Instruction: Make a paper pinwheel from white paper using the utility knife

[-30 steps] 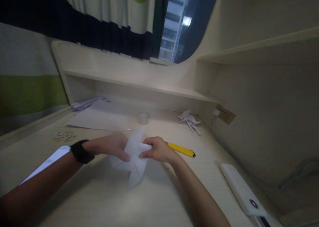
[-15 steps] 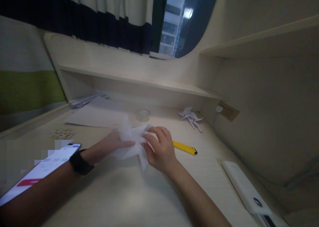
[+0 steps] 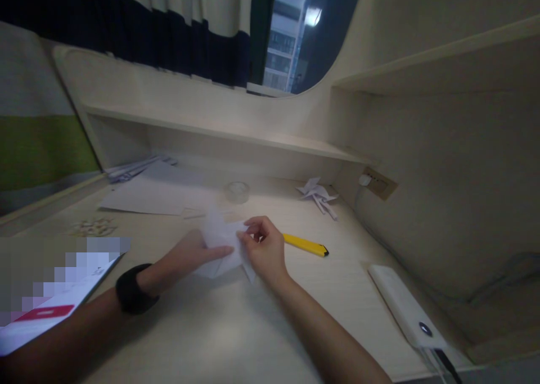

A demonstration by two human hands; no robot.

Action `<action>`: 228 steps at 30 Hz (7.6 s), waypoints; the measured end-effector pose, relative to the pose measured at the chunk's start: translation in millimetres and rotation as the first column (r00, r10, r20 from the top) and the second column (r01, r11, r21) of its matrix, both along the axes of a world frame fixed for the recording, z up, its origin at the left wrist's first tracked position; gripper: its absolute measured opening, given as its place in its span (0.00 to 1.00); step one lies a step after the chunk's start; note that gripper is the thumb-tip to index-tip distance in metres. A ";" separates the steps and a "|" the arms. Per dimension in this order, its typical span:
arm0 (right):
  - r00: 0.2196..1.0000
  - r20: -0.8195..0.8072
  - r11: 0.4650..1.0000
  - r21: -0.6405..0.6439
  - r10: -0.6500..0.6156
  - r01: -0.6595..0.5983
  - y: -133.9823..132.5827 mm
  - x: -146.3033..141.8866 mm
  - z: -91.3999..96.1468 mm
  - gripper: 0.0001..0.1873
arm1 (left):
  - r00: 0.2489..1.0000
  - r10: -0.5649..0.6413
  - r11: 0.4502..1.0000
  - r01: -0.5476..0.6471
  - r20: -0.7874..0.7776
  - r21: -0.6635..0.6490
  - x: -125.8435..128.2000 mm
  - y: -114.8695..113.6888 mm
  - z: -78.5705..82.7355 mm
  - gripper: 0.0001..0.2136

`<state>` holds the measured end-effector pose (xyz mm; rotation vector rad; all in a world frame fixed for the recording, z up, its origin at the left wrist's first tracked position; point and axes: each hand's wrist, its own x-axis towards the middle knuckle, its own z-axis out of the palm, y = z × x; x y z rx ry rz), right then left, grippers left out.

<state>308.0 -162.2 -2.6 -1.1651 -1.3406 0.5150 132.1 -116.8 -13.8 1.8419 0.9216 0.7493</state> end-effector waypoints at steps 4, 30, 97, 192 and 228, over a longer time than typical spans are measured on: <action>0.999 -0.038 1.000 -0.018 -0.006 0.005 3.7 1.4 -4.4 0.10 | 1.000 -0.012 1.000 0.012 0.006 0.002 1.4 -0.3 -0.7 0.15; 0.921 0.380 0.981 0.133 0.082 -0.142 3.6 9.0 -0.7 0.07 | 1.000 -0.007 0.999 0.007 0.006 0.054 -1.5 -0.4 2.7 0.16; 0.848 -0.496 0.943 -0.153 0.186 -0.296 20.4 13.0 -17.9 0.16 | 0.880 0.469 0.389 -0.133 -0.072 0.912 -5.6 -23.1 15.2 0.02; 0.983 -0.104 0.967 -0.192 0.150 -0.168 5.4 5.2 -7.9 0.12 | 0.999 0.037 0.979 -0.030 -0.034 0.202 4.0 -21.9 14.4 0.15; 0.941 -0.306 0.962 -0.180 0.144 -0.206 13.1 4.4 -19.8 0.12 | 0.993 0.114 0.988 -0.114 0.008 0.100 7.6 -21.7 18.9 0.14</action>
